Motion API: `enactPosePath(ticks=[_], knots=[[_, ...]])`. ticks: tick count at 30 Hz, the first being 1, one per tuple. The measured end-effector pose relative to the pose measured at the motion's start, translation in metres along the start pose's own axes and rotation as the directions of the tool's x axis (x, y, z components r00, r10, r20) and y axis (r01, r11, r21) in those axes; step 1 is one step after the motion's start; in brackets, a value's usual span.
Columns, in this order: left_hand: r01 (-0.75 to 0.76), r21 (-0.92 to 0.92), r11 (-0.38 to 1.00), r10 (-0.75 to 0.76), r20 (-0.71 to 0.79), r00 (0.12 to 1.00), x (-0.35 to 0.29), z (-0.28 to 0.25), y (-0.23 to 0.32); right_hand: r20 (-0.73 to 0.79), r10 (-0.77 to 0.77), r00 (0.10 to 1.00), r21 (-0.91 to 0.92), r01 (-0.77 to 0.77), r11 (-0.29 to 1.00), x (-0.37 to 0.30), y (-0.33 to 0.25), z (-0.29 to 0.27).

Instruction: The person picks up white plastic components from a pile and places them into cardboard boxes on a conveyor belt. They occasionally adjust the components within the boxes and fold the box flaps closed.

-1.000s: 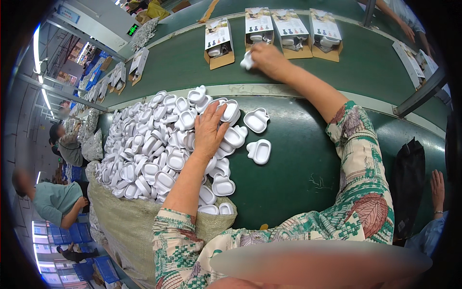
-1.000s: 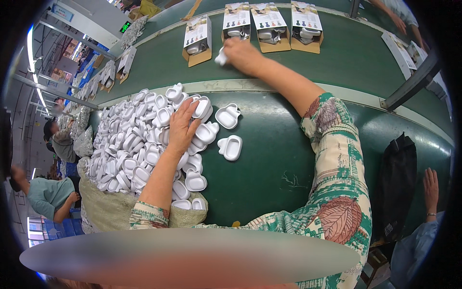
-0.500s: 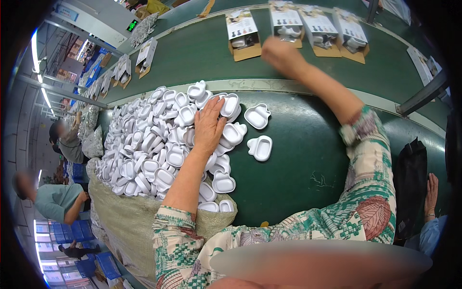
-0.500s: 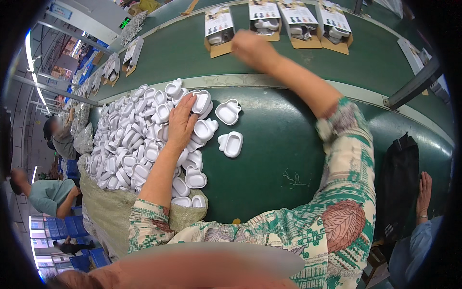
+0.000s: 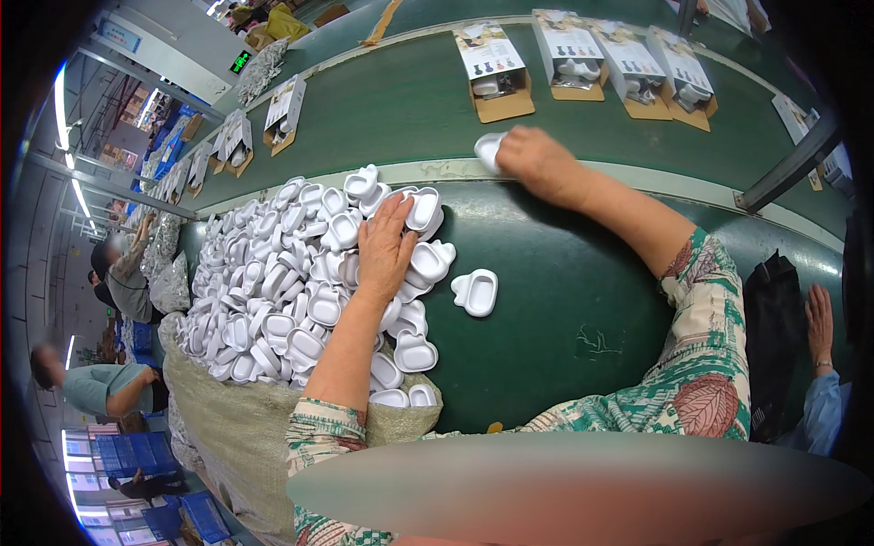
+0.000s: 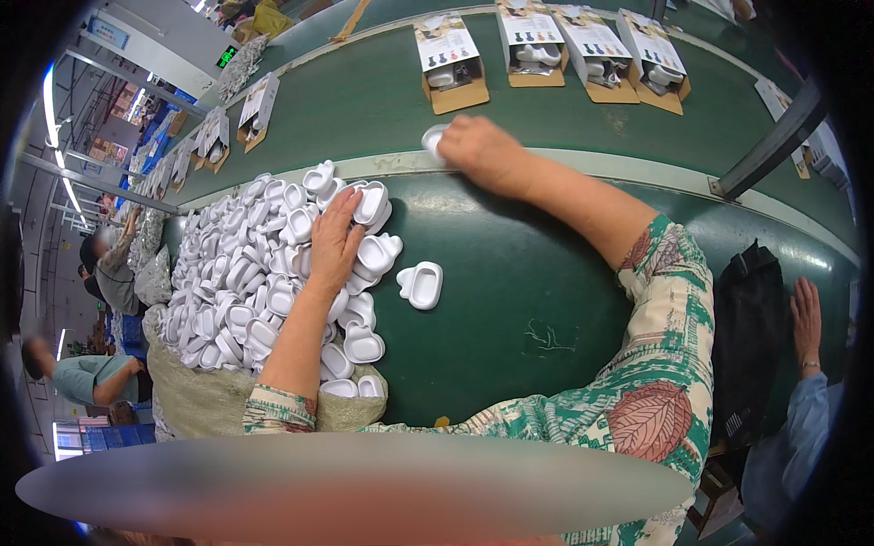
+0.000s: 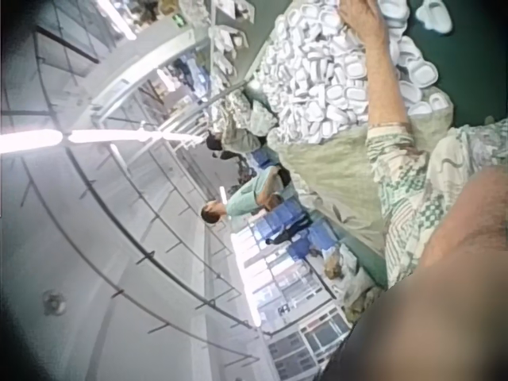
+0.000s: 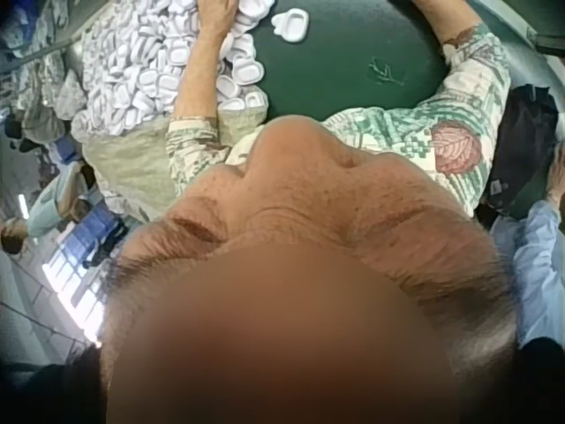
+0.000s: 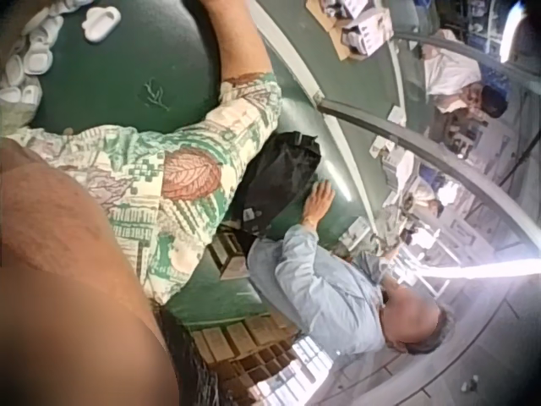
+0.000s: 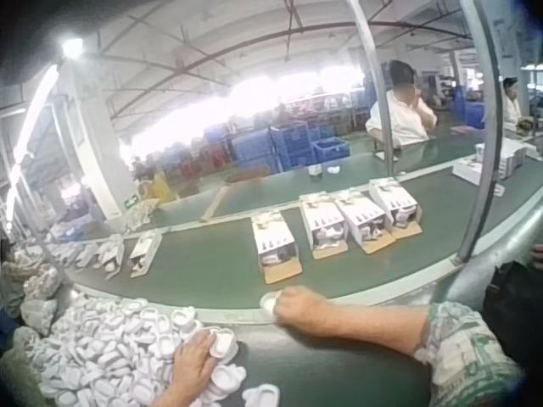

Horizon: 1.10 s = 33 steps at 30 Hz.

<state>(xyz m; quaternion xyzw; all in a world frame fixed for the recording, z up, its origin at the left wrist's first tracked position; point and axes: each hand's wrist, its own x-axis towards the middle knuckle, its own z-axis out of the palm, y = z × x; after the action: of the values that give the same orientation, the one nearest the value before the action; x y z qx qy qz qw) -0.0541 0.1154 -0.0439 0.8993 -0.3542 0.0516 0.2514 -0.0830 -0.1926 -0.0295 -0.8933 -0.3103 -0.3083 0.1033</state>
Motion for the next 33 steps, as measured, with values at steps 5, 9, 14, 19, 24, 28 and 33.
enactPosePath(ticks=[5,9,14,19,24,28,33], knots=[[-0.002,0.001,1.0,0.002,0.016,1.0,0.003,0.004,0.0,-0.042,0.223,0.974,-0.126,-0.227,0.966,0.001,0.074,0.005],[-0.004,-0.027,1.0,0.004,0.011,1.0,0.003,0.004,0.0,-0.119,0.3,0.946,-0.359,-0.323,0.876,0.008,0.121,0.004],[-0.012,-0.02,1.0,0.012,0.004,1.0,0.004,0.003,0.002,-0.267,0.257,0.929,-0.474,-0.359,0.804,0.003,0.125,0.009],[-0.003,0.007,1.0,0.004,-0.013,1.0,-0.001,0.002,-0.006,-0.093,-0.059,0.994,0.166,0.074,0.983,0.044,-0.014,0.034],[-0.025,-0.042,0.999,0.023,-0.044,0.999,0.004,0.012,-0.004,0.045,-0.217,0.975,0.345,0.189,0.919,0.052,-0.058,0.055],[-0.004,0.001,1.0,0.004,-0.019,1.0,0.002,0.005,0.001,-0.043,-0.213,0.976,0.362,0.213,0.908,0.047,-0.049,0.057],[-0.028,-0.023,0.999,0.027,-0.033,0.999,0.001,0.006,-0.001,-0.176,-0.156,0.972,0.362,0.211,0.908,0.047,-0.047,0.054]])
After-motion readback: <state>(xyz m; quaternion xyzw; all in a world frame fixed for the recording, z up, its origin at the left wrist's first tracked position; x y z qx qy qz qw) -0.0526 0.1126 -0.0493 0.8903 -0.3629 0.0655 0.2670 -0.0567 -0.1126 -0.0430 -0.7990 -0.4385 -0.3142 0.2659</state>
